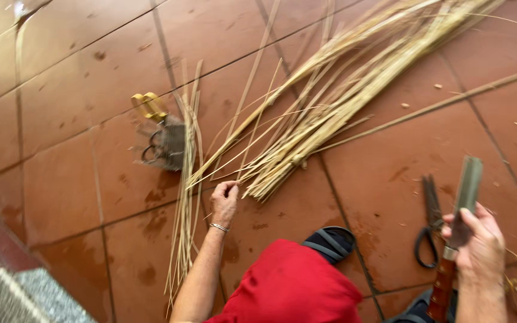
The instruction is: The person sits on a tiled floor and uses a large knife to split long, thin bamboo strips into finer strands. They hold the bamboo with one hand and draw the knife along its length to peel off layers, occasionally using scissors to trim the material. The processed bamboo strands are gathered into a pile on the floor.
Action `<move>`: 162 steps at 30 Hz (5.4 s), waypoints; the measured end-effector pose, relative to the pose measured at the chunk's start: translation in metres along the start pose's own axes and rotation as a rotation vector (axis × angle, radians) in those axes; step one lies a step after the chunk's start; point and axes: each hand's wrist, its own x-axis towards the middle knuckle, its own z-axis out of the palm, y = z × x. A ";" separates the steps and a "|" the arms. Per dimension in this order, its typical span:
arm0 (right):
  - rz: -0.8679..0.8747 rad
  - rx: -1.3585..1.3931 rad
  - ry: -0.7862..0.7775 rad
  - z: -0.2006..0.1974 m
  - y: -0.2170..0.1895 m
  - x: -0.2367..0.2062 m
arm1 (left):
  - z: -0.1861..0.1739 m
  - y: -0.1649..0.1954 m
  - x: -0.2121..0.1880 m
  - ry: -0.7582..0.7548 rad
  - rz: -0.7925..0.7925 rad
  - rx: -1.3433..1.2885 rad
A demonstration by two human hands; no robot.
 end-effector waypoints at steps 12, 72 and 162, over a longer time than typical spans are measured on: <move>0.101 -0.223 0.041 -0.004 0.011 0.002 | -0.121 -0.065 0.045 0.313 -0.091 0.698; 0.240 -0.230 0.108 0.034 0.058 -0.012 | 0.071 0.019 0.074 -0.218 0.158 0.530; -0.161 0.118 -0.004 0.095 -0.064 -0.068 | 0.106 0.166 0.004 -1.177 0.357 -0.054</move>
